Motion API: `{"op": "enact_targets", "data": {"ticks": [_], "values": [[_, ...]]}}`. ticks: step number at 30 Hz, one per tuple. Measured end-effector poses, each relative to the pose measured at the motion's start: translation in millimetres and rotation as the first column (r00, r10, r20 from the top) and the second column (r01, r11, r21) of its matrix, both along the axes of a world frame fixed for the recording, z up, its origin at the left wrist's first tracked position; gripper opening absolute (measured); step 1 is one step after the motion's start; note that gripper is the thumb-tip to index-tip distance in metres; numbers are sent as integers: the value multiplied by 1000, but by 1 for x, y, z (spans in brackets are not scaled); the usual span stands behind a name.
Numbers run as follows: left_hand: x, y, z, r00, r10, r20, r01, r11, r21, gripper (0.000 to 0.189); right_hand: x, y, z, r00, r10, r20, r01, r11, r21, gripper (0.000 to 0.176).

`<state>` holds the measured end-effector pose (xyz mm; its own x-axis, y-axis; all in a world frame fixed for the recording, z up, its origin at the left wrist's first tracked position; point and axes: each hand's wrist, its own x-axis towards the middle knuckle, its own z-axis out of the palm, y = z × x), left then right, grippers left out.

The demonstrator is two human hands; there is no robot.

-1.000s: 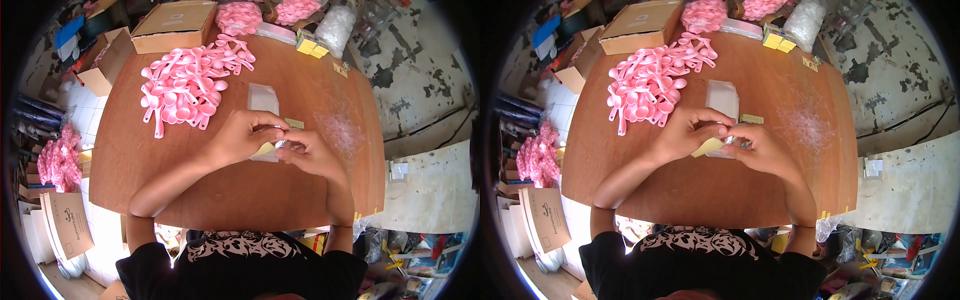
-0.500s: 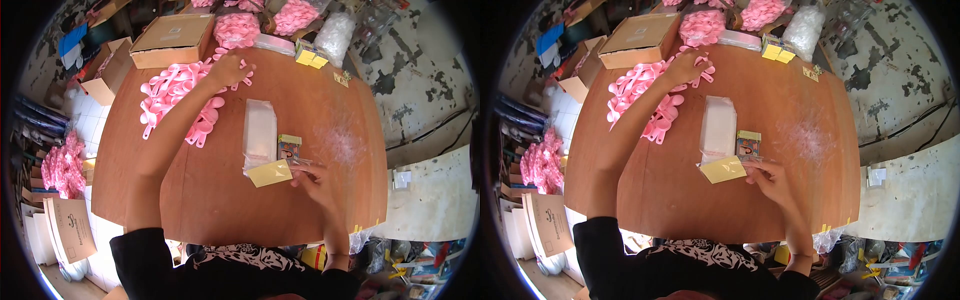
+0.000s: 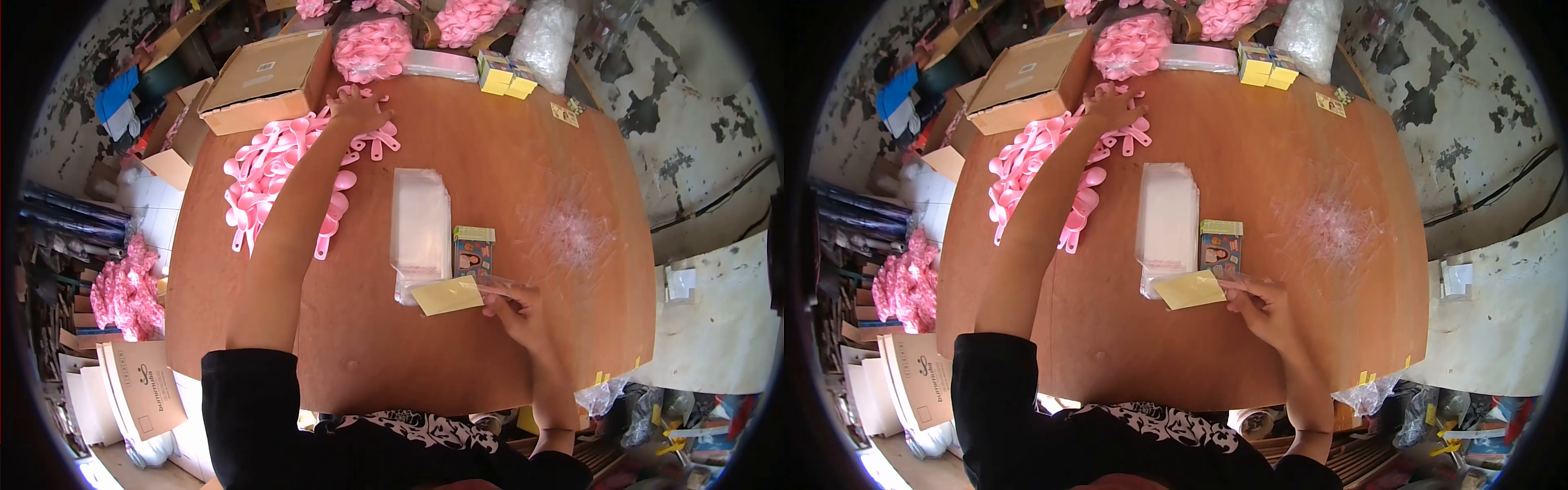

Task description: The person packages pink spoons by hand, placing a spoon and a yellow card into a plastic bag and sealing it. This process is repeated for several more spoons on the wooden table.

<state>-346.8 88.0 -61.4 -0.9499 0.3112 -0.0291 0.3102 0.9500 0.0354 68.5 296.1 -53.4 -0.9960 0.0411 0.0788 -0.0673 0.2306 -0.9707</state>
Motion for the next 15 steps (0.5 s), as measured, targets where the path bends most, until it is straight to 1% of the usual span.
{"op": "enact_targets", "data": {"ticks": [1, 2, 3, 4, 5, 6, 7, 8, 10, 12, 15], "values": [[3, -5, 0, 999, -34, -21, 34, 999, -16, 66, 1, -2, 3, 1000, -1, -3, 1, 1000, -9, 24], [7, -9, 0, 999, -36, -25, 35, 999, -22, 66, 2, -3, 7, 999, 19, 35, -19, 1000, -11, 24], [15, -12, 1, 997, -72, -17, 71, 997, -24, 66, 3, -3, 9, 997, 40, 72, -39, 999, -11, 24], [23, -16, 2, 994, -107, -8, 107, 994, -24, 65, 4, -3, 8, 997, 40, 67, -39, 999, -15, 24], [30, -20, 3, 994, -106, -11, 106, 994, -27, 65, 4, -3, 6, 997, 37, 69, -36, 999, -18, 24], [36, -25, 2, 988, -152, -16, 152, 988, -30, 64, 5, -2, 3, 997, 35, 71, -34, 999, -20, 23], [42, -29, 1, 980, -197, -22, 196, 980, -34, 63, 6, -1, 1, 997, 39, 67, -38, 999, -22, 23], [48, -32, 0, 981, -192, -26, 191, 981, -36, 63, 6, 2, -1, 997, 62, 51, -61, 998, -16, 23], [65, -39, 1, 966, -256, -47, 254, 966, -51, 63, 7, 2, 1, 995, 90, 31, -89, 996, -12, 23], [82, -48, 1, 961, -270, -54, 267, 963, -44, 62, 10, -1, 6, 998, 58, 17, -59, 998, 16, 22], [106, -59, 0, 930, -361, -76, 354, 931, -89, 60, 12, -3, 6, 998, 53, -18, -53, 999, 12, 22]]}}
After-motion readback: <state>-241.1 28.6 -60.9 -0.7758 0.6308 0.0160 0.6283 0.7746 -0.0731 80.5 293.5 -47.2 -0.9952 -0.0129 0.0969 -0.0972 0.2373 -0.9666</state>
